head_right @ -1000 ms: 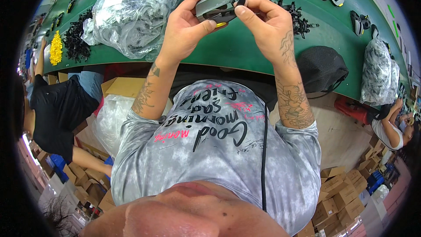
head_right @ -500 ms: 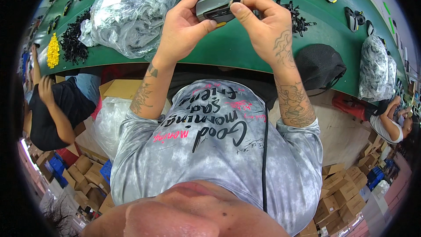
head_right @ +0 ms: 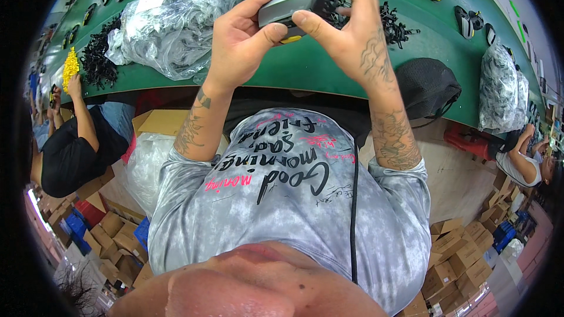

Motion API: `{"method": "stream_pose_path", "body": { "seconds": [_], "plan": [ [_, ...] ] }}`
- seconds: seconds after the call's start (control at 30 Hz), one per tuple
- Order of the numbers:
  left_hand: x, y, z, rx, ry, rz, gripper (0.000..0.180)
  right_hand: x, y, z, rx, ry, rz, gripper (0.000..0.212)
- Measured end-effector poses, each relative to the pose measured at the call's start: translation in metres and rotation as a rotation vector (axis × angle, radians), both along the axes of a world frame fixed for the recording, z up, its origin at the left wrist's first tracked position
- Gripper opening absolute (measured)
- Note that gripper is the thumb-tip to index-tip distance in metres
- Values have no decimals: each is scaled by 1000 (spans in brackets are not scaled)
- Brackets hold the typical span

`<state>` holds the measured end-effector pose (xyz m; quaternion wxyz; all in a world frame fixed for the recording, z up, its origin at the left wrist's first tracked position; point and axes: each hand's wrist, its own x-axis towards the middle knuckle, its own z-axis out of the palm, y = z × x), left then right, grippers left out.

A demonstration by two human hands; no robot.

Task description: The person assembles black plastic electronic components by hand, placing them into device shells and then into plastic bags.

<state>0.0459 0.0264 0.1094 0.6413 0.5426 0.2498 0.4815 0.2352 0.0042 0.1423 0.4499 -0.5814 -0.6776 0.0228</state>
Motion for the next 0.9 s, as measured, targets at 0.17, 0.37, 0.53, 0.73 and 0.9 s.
{"method": "stream_pose_path", "body": {
  "seconds": [0.17,0.37,0.53,0.73,0.9],
  "plan": [
    [5,0,4,-11,15,18,54,-3,4,-9,-433,812,342,69],
    [1,8,8,-206,55,-42,52,18,14,-23,-380,676,428,60],
    [-2,14,0,-374,-160,-165,55,28,11,-24,-344,939,600,67],
    [5,7,15,228,442,166,64,16,21,-20,-369,1098,494,48],
    [15,7,16,692,677,315,65,26,33,-38,-532,1262,463,32]
  ]
}}
